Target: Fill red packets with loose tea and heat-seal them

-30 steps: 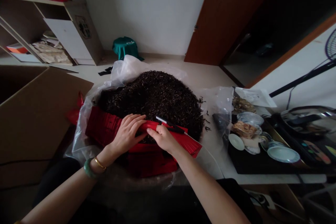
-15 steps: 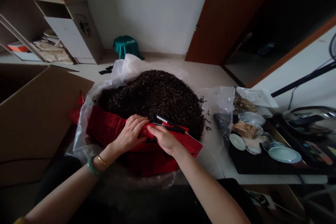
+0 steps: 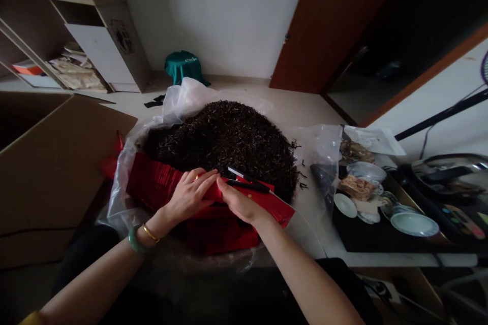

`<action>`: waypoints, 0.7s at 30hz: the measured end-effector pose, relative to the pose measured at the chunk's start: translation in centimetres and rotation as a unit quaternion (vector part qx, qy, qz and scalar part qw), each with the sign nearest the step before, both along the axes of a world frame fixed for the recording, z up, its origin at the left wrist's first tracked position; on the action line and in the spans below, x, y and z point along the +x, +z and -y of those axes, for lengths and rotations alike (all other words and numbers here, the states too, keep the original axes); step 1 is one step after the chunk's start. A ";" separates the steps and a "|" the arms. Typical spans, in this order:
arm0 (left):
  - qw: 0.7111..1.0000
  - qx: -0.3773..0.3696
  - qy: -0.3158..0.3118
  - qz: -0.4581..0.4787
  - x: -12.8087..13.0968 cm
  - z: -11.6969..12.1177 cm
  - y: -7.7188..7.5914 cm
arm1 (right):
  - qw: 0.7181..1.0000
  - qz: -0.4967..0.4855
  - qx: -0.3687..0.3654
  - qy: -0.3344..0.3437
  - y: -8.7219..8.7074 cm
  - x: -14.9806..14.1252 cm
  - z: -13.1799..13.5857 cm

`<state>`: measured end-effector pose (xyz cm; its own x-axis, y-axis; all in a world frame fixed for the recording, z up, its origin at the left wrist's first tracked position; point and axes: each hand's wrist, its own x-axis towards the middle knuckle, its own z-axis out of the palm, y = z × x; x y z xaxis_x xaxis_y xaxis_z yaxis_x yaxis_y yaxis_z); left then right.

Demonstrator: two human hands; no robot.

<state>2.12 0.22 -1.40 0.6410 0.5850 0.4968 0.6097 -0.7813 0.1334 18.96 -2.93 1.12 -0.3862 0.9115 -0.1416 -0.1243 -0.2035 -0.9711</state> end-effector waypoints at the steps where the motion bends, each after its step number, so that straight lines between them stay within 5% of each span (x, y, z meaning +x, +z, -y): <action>1: 1.000 -0.004 -0.010 0.005 0.0 -0.1 -0.1 | 0.999 -0.030 -0.022 0.018 0.0 -0.1 -0.1; 5: 0.997 -0.042 -0.039 0.042 0.1 -0.4 -0.1 | 0.993 -0.096 -0.062 0.003 0.1 -0.4 -0.3; 13: 0.992 -0.100 -0.063 0.048 -0.4 -0.6 0.6 | 0.996 -0.078 -0.038 0.031 0.0 -0.2 0.0; 21: 0.994 -0.083 -0.054 0.053 -0.5 -0.9 0.2 | 0.999 -0.021 -0.018 0.029 0.9 0.4 -0.3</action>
<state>1.63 1.11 -1.18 0.6544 0.5946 0.4672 0.4992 -0.8038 0.3236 19.36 -2.68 2.02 -0.4443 0.8821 -0.1566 -0.1527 -0.2468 -0.9570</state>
